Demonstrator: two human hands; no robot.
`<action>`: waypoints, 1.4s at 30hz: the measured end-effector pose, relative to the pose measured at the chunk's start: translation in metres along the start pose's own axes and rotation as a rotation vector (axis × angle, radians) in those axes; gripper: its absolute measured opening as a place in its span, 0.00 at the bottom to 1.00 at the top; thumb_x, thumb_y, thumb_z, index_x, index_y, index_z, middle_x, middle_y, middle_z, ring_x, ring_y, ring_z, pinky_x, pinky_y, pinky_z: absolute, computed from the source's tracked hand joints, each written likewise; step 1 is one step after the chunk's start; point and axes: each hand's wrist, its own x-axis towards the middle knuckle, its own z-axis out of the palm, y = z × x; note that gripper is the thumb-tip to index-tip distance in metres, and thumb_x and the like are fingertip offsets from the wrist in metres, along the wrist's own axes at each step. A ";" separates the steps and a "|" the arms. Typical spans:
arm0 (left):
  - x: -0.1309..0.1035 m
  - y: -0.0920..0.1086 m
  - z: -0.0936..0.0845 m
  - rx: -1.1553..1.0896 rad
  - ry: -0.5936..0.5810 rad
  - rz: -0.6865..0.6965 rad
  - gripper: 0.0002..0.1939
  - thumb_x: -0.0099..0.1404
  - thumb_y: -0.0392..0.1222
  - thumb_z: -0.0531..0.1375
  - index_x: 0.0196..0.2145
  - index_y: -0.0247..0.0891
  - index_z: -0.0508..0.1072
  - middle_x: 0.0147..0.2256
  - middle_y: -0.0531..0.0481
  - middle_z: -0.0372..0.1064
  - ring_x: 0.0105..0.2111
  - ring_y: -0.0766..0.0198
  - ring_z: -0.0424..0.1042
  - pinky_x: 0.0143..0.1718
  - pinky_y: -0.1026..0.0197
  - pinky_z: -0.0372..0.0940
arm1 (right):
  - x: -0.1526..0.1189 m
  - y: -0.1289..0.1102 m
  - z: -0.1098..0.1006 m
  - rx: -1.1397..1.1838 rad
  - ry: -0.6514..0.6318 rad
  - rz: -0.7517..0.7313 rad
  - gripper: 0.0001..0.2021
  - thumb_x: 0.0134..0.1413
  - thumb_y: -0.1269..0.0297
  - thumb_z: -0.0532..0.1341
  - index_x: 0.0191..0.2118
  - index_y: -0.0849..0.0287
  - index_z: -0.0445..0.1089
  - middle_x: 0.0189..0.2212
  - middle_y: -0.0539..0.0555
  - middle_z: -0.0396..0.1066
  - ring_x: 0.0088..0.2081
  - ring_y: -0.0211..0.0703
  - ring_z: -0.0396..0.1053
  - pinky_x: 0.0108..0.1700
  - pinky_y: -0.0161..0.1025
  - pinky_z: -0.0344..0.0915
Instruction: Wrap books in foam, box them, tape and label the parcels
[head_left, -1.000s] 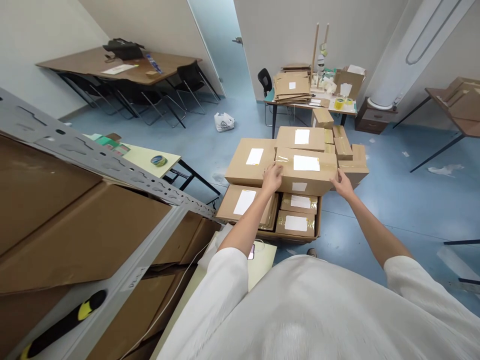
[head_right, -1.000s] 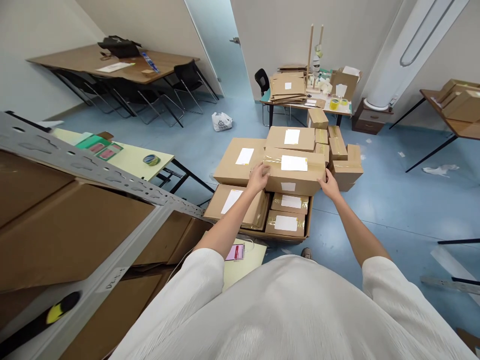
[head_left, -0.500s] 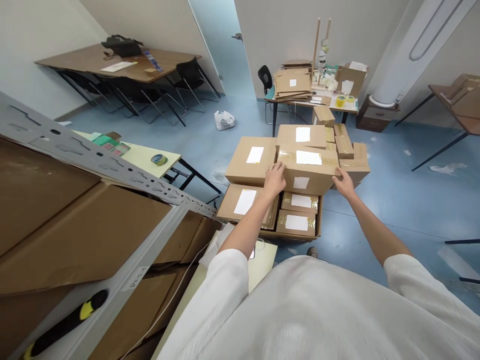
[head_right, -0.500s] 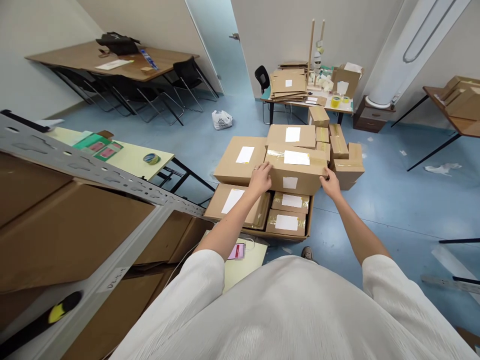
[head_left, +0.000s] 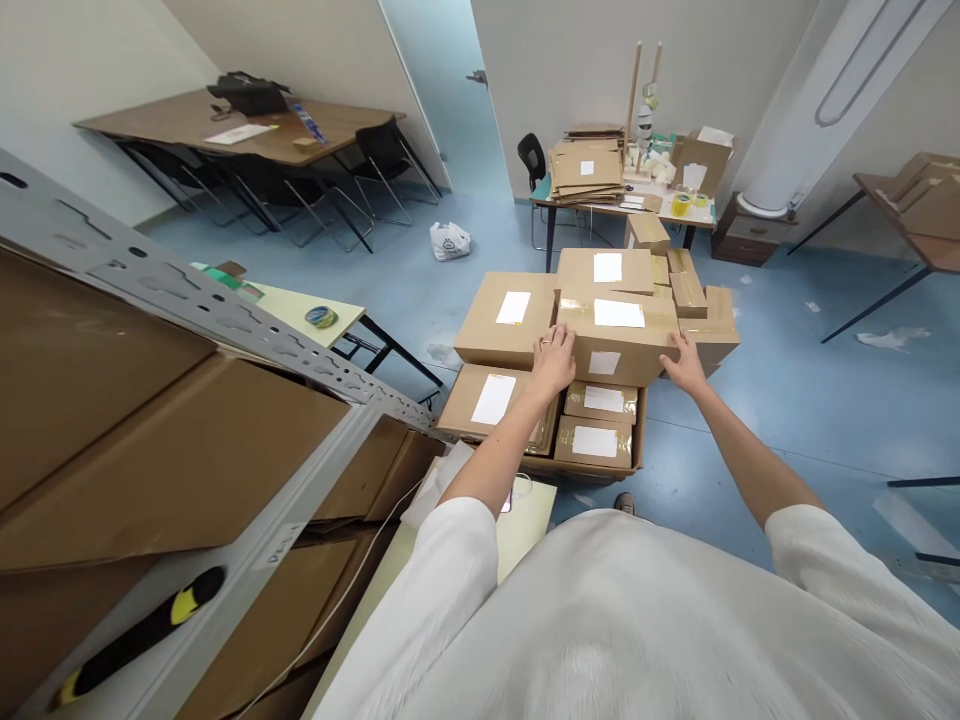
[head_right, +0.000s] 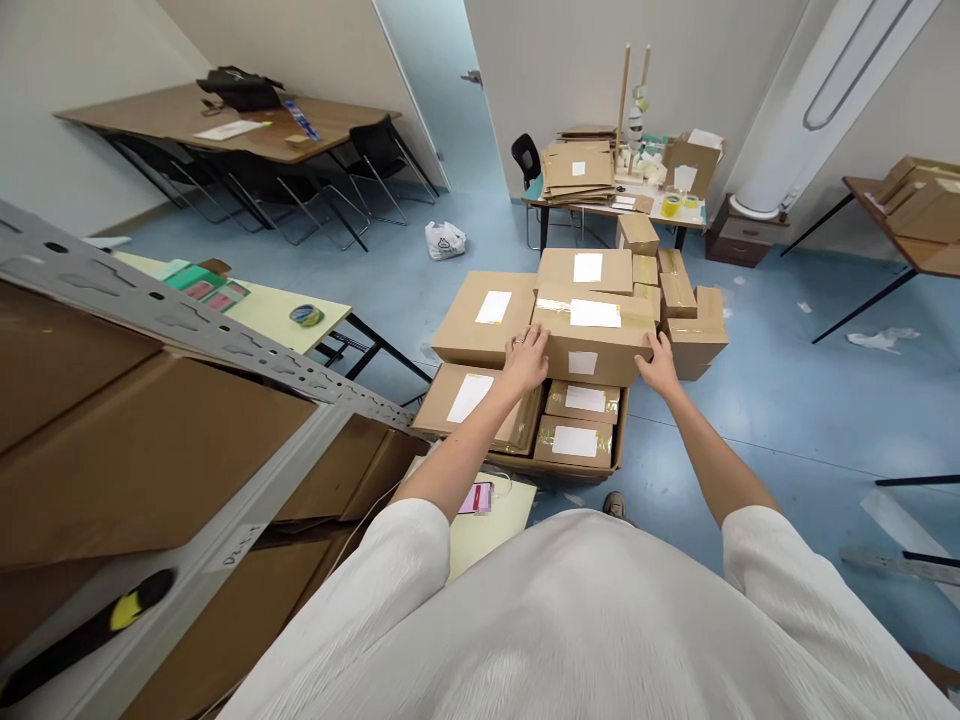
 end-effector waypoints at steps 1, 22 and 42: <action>-0.002 0.001 0.001 -0.001 0.008 0.000 0.38 0.69 0.32 0.55 0.76 0.39 0.61 0.79 0.35 0.51 0.79 0.42 0.50 0.75 0.33 0.52 | -0.002 -0.001 -0.001 -0.018 0.010 -0.004 0.39 0.60 0.46 0.66 0.73 0.56 0.68 0.79 0.67 0.49 0.80 0.72 0.47 0.76 0.69 0.55; -0.093 -0.012 0.006 -0.027 0.057 -0.084 0.39 0.73 0.37 0.55 0.79 0.40 0.56 0.79 0.35 0.50 0.79 0.42 0.50 0.76 0.34 0.50 | -0.074 -0.072 0.020 -0.144 -0.127 -0.262 0.21 0.67 0.54 0.60 0.61 0.51 0.76 0.72 0.65 0.63 0.74 0.71 0.57 0.72 0.75 0.57; -0.284 0.069 0.047 -0.046 0.147 -0.762 0.37 0.75 0.39 0.55 0.79 0.41 0.57 0.80 0.36 0.50 0.78 0.42 0.52 0.75 0.37 0.52 | -0.112 -0.100 0.123 0.166 -0.766 -0.826 0.17 0.65 0.59 0.60 0.55 0.51 0.79 0.61 0.62 0.75 0.65 0.63 0.70 0.70 0.67 0.64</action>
